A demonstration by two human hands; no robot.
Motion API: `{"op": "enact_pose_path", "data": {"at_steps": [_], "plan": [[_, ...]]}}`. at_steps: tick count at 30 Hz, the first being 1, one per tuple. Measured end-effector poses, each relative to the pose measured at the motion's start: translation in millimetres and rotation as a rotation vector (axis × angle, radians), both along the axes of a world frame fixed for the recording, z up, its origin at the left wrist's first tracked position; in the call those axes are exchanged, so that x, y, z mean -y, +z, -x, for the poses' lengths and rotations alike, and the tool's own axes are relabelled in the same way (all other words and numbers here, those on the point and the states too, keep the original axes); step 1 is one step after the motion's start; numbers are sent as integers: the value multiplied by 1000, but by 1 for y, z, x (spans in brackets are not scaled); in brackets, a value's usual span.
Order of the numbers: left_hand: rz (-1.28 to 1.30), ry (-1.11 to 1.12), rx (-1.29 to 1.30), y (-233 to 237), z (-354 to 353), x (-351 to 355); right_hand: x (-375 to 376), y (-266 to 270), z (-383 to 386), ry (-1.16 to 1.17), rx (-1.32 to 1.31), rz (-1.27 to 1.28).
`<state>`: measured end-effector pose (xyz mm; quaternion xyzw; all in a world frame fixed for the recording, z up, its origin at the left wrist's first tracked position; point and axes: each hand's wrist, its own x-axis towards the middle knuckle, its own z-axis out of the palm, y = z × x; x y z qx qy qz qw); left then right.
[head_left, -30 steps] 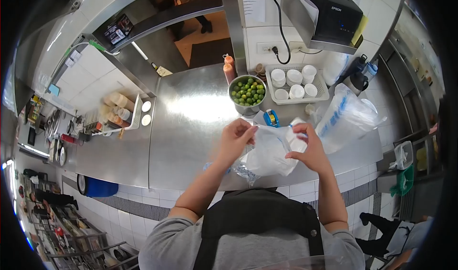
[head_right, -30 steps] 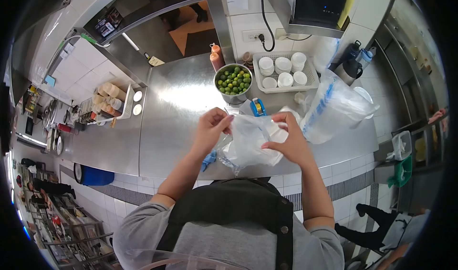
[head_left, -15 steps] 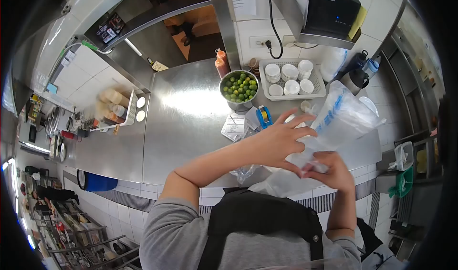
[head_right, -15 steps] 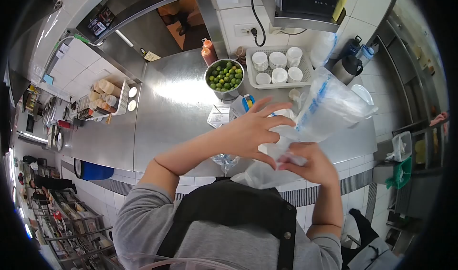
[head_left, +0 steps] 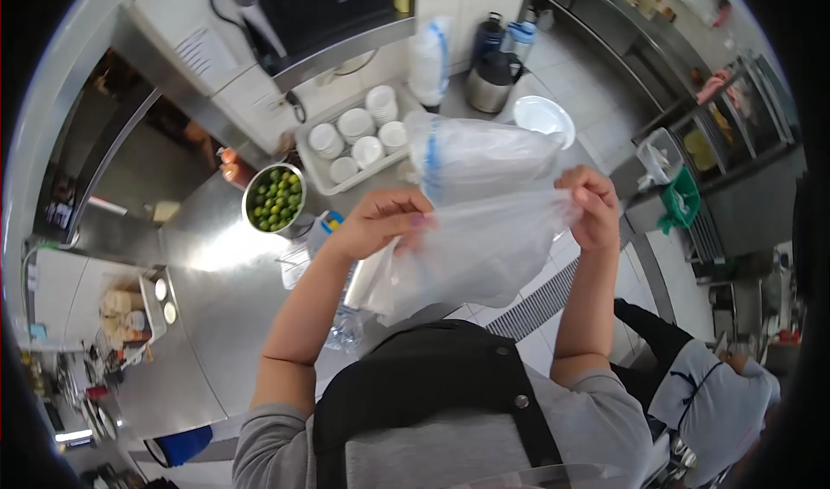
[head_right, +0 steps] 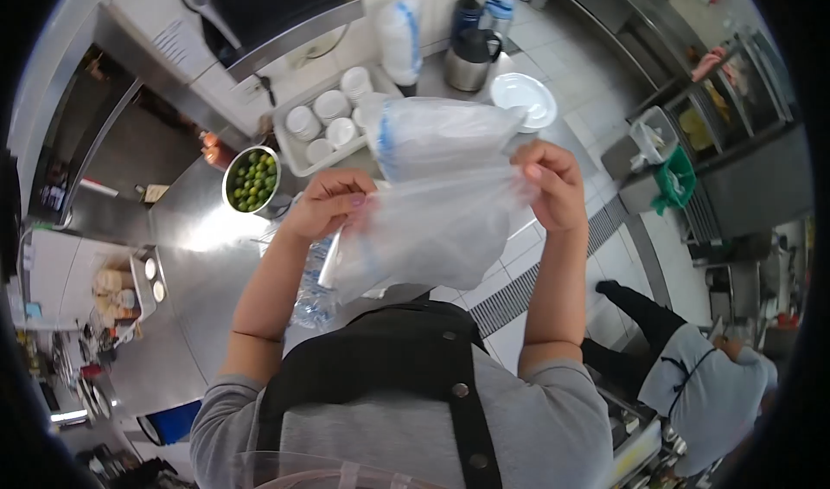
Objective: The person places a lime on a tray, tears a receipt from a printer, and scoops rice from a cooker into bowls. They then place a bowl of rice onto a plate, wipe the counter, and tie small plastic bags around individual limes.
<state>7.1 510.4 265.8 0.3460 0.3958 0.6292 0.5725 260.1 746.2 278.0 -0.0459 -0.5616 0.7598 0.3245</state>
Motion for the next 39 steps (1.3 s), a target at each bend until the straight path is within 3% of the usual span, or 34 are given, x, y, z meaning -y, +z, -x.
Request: {"op": "enact_pose_path", "data": {"at_steps": [1, 4, 7, 10, 11, 14, 16, 18, 19, 21, 22, 25, 26, 29, 31, 32, 34, 39], "plan": [[-55, -40, -148, -6, 12, -14, -8, 6, 4, -52, -7, -45], [-108, 334, -278, -6, 21, -43, -8, 22, 32, -524, 344, -356], [-26, 708, -549, 3, 20, -71, -14, 7, 70, -792, 427, -686], [-28, 722, -600, -65, 32, -93, -28, -19, 87, -746, 512, -466], [21, 674, -509, -77, 31, -94, -34, -22, 84, -671, 619, -452], [185, 510, -172, -83, 24, -93, -52, -50, 77, -321, 625, 1], [303, 393, 138, -52, 22, -87, -62, -82, 68, -180, 585, 97], [306, 292, 167, -88, 40, -97, -52, -119, 56, -123, 413, 150], [306, 243, 182, -117, 46, -100, -64, -164, 50, -92, 476, -116], [460, 414, -233, -208, 26, -108, -70, -256, 41, -139, 533, -155], [542, 494, -442, -237, 15, -112, -73, -299, 38, -168, 548, 26], [401, 721, -715, -251, -6, -116, -90, -399, 22, -211, 530, 353], [405, 690, -714, -247, -6, -114, -87, -402, 14, -126, 502, 362], [452, 624, -745, -230, 2, -113, -38, -320, 43, -365, 674, 283], [543, 614, -805, -235, 4, -118, -27, -280, 56, -396, 752, 314], [601, 588, -682, -233, 4, -117, -21, -273, 57, -413, 795, 335], [701, 526, -438, -227, 2, -119, -13, -273, 52, -372, 741, 388], [744, 609, -231, -248, -16, -124, -20, -304, 25, -250, 518, 438]]}}
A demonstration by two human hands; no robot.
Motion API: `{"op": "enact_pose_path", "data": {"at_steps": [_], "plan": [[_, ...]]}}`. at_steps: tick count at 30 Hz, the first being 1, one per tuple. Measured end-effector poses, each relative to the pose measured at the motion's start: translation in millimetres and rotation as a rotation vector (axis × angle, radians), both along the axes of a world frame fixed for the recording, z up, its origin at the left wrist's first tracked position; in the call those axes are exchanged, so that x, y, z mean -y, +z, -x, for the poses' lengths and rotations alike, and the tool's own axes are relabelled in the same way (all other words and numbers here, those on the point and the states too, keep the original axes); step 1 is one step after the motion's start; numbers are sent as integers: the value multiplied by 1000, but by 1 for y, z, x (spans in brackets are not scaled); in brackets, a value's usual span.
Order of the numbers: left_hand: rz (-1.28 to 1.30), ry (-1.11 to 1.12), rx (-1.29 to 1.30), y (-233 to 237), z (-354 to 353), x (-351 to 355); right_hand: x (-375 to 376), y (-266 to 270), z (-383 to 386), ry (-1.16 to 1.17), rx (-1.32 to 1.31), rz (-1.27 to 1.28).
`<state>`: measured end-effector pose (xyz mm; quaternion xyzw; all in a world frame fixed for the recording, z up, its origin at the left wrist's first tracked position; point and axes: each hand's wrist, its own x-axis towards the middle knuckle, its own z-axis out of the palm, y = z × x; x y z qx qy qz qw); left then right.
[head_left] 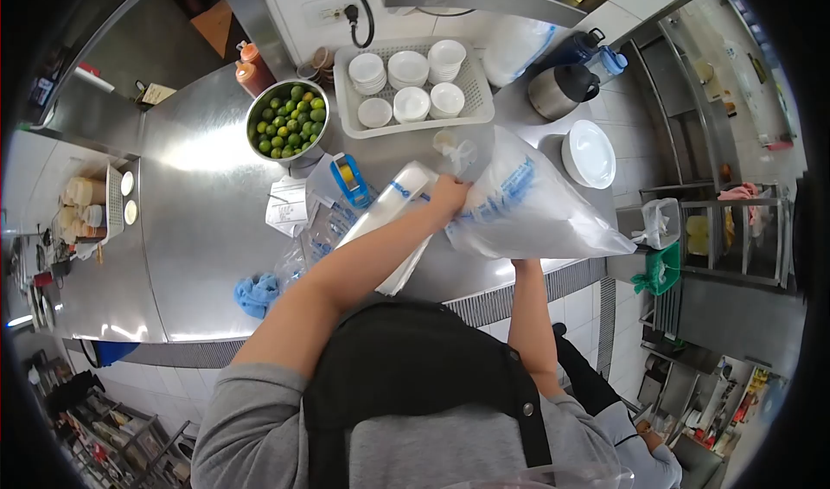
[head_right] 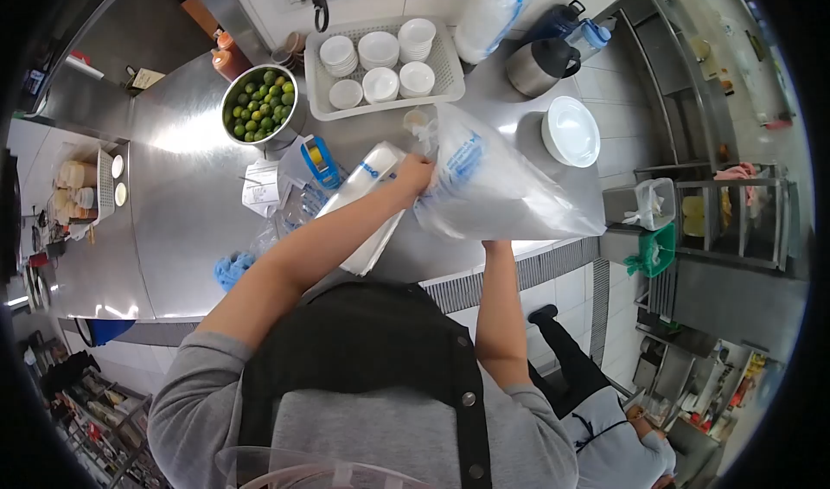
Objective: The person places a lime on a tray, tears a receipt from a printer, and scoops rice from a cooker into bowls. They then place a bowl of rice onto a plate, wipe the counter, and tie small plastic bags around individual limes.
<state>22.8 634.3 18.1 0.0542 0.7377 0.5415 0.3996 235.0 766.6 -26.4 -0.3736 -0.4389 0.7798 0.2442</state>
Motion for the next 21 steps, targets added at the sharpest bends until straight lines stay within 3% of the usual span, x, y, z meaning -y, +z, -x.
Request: {"op": "enact_pose_path", "data": {"at_steps": [2, 5, 7, 8, 10, 12, 13, 15, 18, 21], "plan": [[-38, 55, 43, 2, -9, 8, -6, -31, -12, 103, -100, -106], [-160, 48, 45, 44, -9, 45, 31, 9, 2, -267, 140, -259], [-224, -79, -46, 66, -10, 90, 60, 25, -12, -297, 179, -258], [-297, -87, -208, 55, -10, 117, 72, 13, -29, -252, 227, -332], [-325, -1, -267, 70, -14, 183, 104, -1, -56, -70, 268, -490], [-104, 160, -542, 56, -20, 254, 146, 15, -63, 193, 253, -659], [-15, 210, -797, 53, -20, 291, 161, 33, -55, 329, 185, -758], [358, 357, -937, 51, -28, 359, 179, 71, -30, 600, 57, -958], [777, 445, -1141, 57, -44, 423, 189, 84, 13, 758, -12, -1149], [688, 337, -865, -1, -50, 480, 213, 106, 60, 884, 27, -1212]]}}
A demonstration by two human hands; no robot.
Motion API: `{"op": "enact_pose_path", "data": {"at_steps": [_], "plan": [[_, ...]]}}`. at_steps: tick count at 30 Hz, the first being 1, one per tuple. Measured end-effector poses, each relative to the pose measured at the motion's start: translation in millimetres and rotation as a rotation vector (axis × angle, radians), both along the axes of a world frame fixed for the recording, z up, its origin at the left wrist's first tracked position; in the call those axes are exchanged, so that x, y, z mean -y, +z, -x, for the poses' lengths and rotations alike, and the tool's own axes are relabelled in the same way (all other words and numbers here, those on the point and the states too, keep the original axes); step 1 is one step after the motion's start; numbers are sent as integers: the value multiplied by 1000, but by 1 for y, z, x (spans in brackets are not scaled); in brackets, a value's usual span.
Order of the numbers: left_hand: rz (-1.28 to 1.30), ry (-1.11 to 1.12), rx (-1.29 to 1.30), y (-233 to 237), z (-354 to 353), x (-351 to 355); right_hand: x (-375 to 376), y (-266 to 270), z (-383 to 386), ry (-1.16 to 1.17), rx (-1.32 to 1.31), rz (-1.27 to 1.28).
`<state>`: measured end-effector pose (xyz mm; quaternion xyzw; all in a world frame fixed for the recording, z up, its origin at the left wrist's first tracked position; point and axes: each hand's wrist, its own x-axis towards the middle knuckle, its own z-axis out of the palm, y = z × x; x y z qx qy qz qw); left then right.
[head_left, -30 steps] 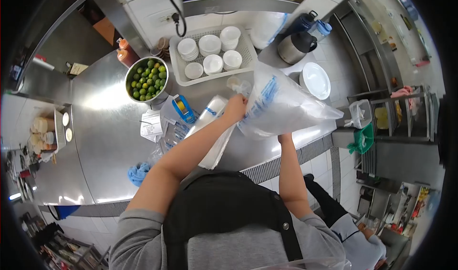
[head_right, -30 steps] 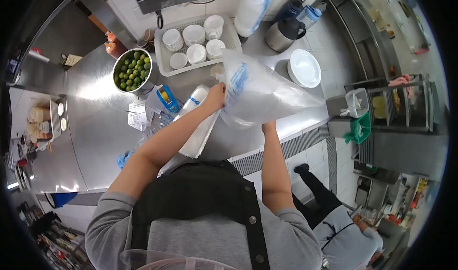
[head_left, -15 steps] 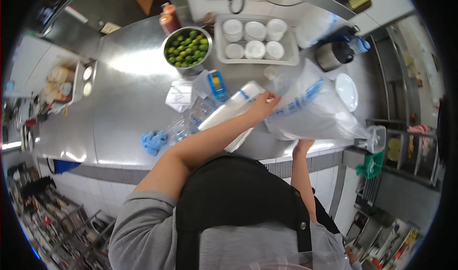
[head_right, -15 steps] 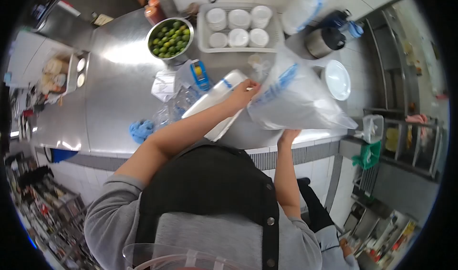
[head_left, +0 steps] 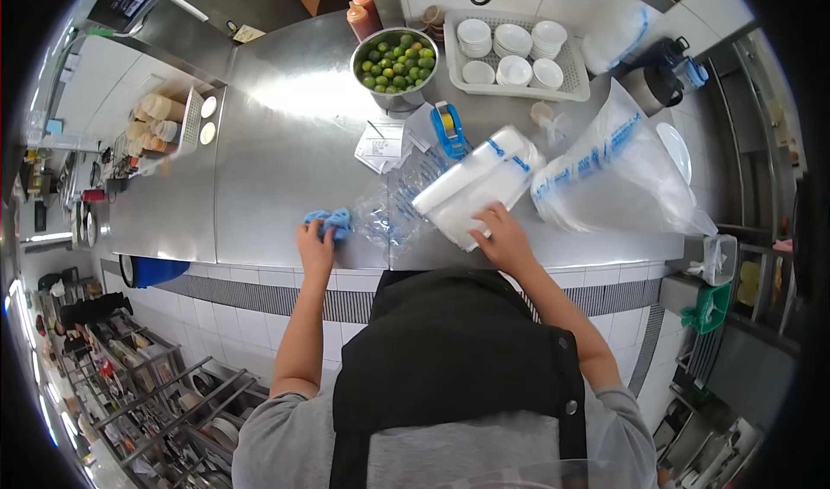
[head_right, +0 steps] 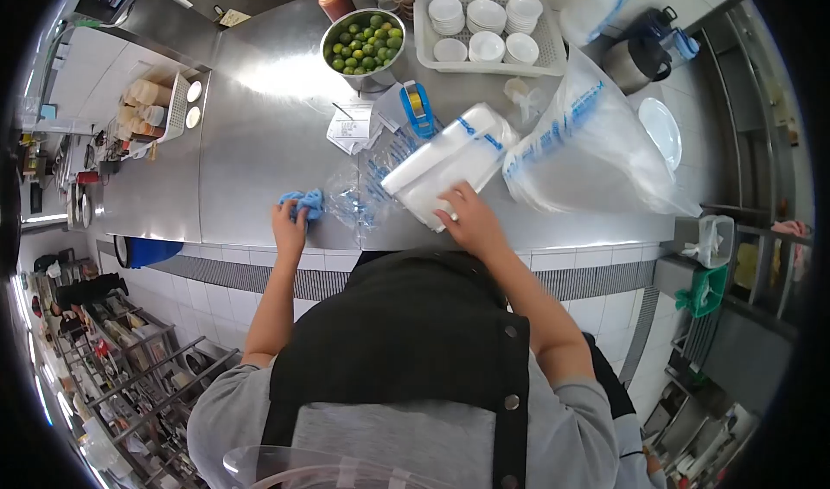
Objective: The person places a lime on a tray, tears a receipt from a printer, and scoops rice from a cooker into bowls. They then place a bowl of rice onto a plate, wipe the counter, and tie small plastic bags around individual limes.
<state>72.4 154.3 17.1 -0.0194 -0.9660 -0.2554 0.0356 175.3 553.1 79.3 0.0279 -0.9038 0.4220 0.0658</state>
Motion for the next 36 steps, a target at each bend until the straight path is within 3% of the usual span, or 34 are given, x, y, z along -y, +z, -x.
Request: {"op": "enact_pose_path", "data": {"at_steps": [1, 3, 4, 8, 11, 12, 13, 15, 18, 20, 23, 26, 28, 30, 33, 36], "plan": [[-6, -19, -158, -8, 3, 4, 4, -2, 10, 81, -31, -121], [-182, 113, -21, -3, 16, -1, 10, -12, 26, 238, -90, -360], [-267, 180, 52, 11, 24, -10, 11, -18, 31, 259, -57, -342], [-162, 166, -100, 39, 47, -52, 10, -36, 34, 248, 21, -159], [-81, -53, 117, 20, 67, -62, 5, -36, 35, 177, -21, -32], [75, -197, 65, 27, 65, -73, 4, -34, 35, 149, -44, -2], [229, -344, 11, 43, 57, -95, 3, -33, 38, 137, -45, -37], [224, -415, -84, 119, 20, -164, 0, -28, 47, 107, -50, -115], [-161, -596, 6, 108, 1, -212, 4, 6, 66, 69, -180, -80], [-285, -500, 60, 77, 13, -237, 6, 52, 69, -31, -259, 43], [-602, -401, -7, 93, 52, -237, -1, 89, 64, -222, -494, 161], [-702, -283, -17, 164, 73, -217, -11, 103, 43, -412, -512, 207], [-928, -310, -201, 192, 82, -203, -17, 101, 39, -380, -516, 168], [-989, -313, -236, 214, 88, -193, -12, 114, 34, -370, -483, 203], [-994, -373, -10, 254, 68, -194, 9, 155, 46, -278, -678, 42], [-996, -417, 33, 259, 57, -191, 27, 175, 59, -339, -772, -29]]}}
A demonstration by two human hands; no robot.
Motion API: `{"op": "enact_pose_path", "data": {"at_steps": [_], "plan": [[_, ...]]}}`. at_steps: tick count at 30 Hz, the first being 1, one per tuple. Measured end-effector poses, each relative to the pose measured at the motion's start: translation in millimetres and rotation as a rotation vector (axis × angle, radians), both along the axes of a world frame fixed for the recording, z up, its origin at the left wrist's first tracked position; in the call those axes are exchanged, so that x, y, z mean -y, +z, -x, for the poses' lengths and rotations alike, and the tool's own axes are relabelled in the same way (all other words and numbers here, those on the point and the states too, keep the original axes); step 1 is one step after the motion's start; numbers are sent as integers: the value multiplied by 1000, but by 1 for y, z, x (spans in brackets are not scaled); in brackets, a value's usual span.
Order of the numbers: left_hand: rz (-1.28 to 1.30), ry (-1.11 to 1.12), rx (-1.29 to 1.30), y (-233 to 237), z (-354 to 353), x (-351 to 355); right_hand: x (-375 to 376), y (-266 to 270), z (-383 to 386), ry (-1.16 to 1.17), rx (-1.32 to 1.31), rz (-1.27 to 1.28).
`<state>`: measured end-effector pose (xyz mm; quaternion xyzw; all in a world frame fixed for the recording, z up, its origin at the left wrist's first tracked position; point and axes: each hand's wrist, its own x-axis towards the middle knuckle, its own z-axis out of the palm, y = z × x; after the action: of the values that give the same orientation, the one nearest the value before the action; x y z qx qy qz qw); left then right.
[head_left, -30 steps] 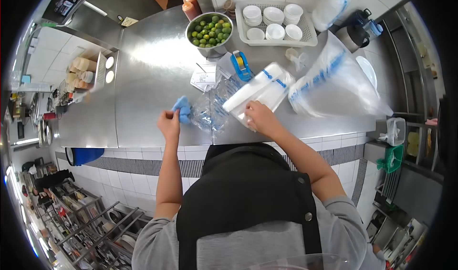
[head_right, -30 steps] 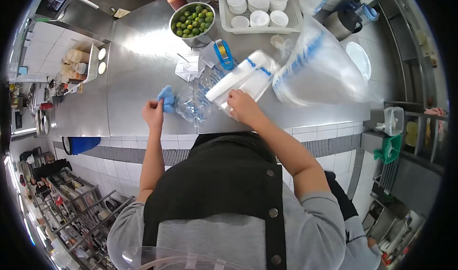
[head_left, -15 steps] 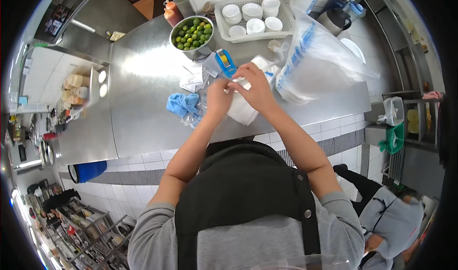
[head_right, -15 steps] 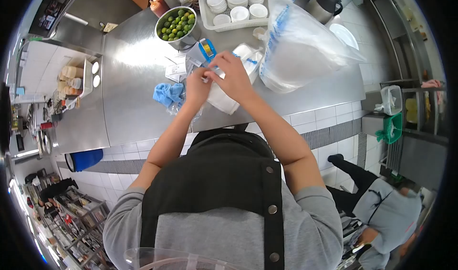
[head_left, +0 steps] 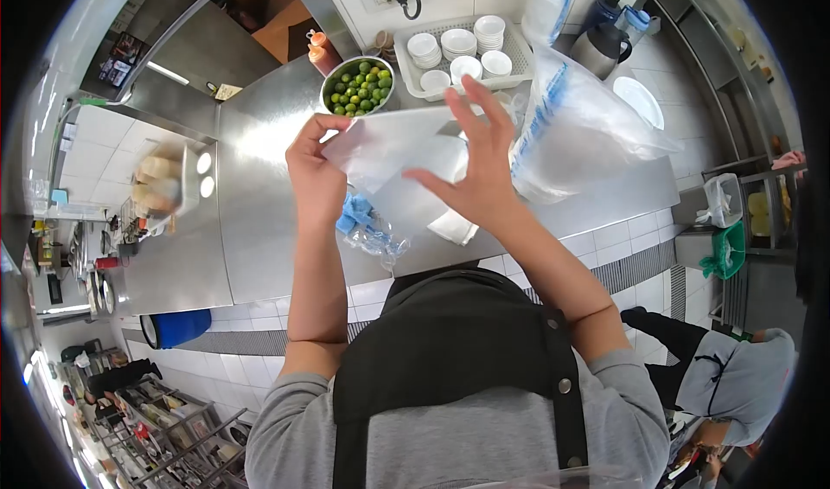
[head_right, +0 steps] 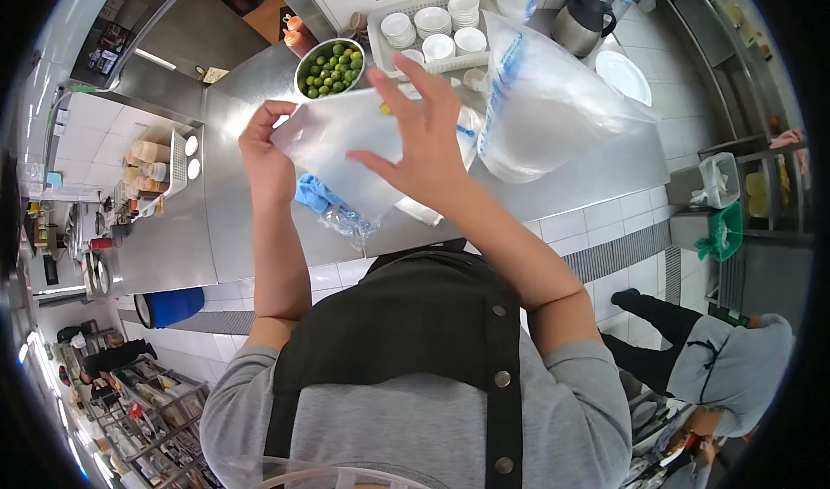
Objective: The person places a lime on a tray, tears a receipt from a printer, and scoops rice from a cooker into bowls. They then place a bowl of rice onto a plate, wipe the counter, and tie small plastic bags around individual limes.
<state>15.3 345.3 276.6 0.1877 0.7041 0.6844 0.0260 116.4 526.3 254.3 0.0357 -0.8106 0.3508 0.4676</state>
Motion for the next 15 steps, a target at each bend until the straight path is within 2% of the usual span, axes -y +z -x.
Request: {"op": "enact_pose_path", "data": {"at_steps": [1, 4, 5, 6, 7, 8, 9, 12, 15], "plan": [[44, -54, 22, -5, 4, 8, -3, 13, 5, -36, 32, -82], [35, -229, 164, -9, 2, 8, -28, 15, 27, 208, 340, -191], [121, -431, 152, -5, -6, 11, -23, 21, 36, 111, 233, -73], [325, -487, 187, -16, -14, 11, -21, 36, 41, 77, 256, -22], [485, -527, -82, -30, -28, 4, -21, 51, 43, 43, 278, 26], [470, -547, -46, -48, -43, -6, -22, 58, 46, 12, 299, 71], [455, -565, -13, -67, -58, -16, -30, 57, 57, -62, 107, -25], [28, -500, 673, -114, -85, -27, -49, 73, 68, -219, 139, 54], [-551, -349, 890, -138, -78, -7, -84, 50, 75, -370, 304, -79]]}}
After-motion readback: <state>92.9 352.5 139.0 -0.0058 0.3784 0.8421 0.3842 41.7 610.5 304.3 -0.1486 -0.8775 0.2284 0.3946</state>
